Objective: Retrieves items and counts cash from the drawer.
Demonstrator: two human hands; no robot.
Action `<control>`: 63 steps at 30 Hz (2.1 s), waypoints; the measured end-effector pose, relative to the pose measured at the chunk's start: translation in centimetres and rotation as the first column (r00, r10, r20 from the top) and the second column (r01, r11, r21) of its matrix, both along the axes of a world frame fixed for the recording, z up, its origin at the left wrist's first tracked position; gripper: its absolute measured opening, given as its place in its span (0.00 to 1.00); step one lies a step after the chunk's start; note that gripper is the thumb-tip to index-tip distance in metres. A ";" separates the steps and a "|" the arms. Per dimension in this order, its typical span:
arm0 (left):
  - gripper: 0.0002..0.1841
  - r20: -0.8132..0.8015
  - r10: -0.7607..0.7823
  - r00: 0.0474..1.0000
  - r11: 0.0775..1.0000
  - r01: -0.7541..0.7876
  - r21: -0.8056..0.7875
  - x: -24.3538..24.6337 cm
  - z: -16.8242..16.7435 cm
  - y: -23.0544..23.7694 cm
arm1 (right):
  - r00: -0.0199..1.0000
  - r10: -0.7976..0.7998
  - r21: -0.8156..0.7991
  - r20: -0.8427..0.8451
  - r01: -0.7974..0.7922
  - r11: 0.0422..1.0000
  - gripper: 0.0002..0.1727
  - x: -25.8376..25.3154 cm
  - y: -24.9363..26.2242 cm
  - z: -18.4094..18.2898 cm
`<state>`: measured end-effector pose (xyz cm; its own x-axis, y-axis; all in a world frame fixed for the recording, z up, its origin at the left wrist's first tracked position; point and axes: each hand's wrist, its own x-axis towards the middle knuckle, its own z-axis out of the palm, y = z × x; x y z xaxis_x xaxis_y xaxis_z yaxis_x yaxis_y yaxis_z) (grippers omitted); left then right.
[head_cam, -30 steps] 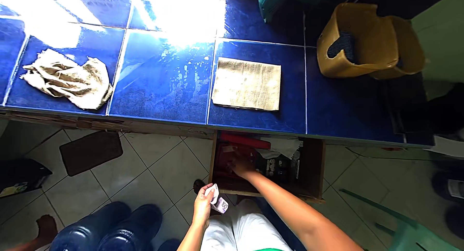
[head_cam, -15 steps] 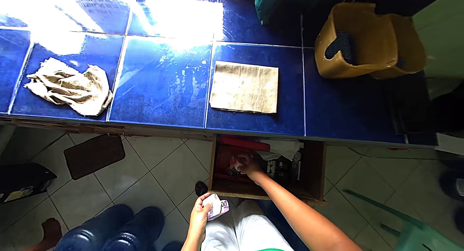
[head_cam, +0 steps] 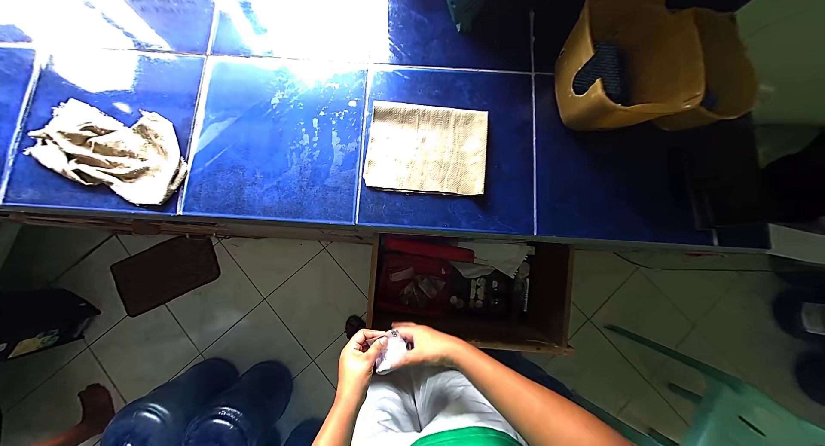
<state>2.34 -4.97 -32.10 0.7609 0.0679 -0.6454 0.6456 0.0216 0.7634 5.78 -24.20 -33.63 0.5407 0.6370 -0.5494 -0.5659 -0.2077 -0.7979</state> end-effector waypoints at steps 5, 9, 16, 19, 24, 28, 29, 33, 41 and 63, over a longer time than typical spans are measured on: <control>0.04 0.132 0.189 0.973 0.982 -0.184 -0.051 0.5 0.6 -0.3 | 1.000 -0.013 -0.126 0.010 0.015 0.992 0.14 0.2 -1.0 -0.9; 0.07 0.230 0.230 0.946 0.970 -0.204 -0.128 0.7 1.1 0.9 | 0.989 0.146 -0.227 -0.024 -0.148 0.963 0.14 1.8 -3.8 -1.3; 0.04 0.164 -0.232 0.959 0.952 0.258 -0.164 0.2 0.7 4.2 | 0.874 -0.343 -0.151 -0.344 0.309 0.939 0.15 1.8 -4.6 -2.5; 0.05 0.009 -0.435 0.900 0.896 0.434 -0.090 -0.5 0.6 3.7 | 0.743 -0.491 -0.125 -0.455 0.492 0.862 0.17 2.4 -4.1 -2.2; 0.06 -0.123 -0.515 0.848 0.847 0.526 0.076 -1.5 -0.1 2.6 | 0.768 -0.485 -0.149 -0.418 0.469 0.871 0.13 3.0 -3.3 -1.2; 0.17 -0.002 -0.531 0.847 0.847 0.531 -0.008 -2.7 -0.6 3.3 | 0.963 -0.269 -0.249 0.014 0.264 0.932 0.31 2.9 -2.7 -1.1; 0.27 0.042 -0.492 0.869 0.869 0.493 -0.028 -2.9 -0.8 3.4 | 0.980 -0.177 -0.254 0.086 0.194 0.948 0.31 2.8 -2.4 -0.5; 0.66 0.172 -0.432 0.885 0.887 0.452 -0.097 -1.8 -0.7 2.4 | 0.943 0.137 -0.158 0.303 -0.092 0.983 0.16 0.9 0.1 2.0; 0.15 -0.148 -0.094 0.985 0.956 0.048 -0.289 -0.2 1.1 -0.1 | 0.766 -0.316 -0.159 0.560 0.474 0.866 0.26 0.3 1.7 0.5; 0.39 -0.050 -0.245 0.968 0.909 0.212 -0.358 5.2 -1.1 3.1 | 0.888 0.399 -0.385 0.230 -0.293 0.875 0.28 5.7 -3.2 5.1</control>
<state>7.52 -1.83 -33.15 0.6647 -0.3416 -0.6644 0.7316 0.1176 0.6715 11.51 -27.36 -28.52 0.4882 0.6225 -0.6117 -0.1579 -0.6263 -0.7634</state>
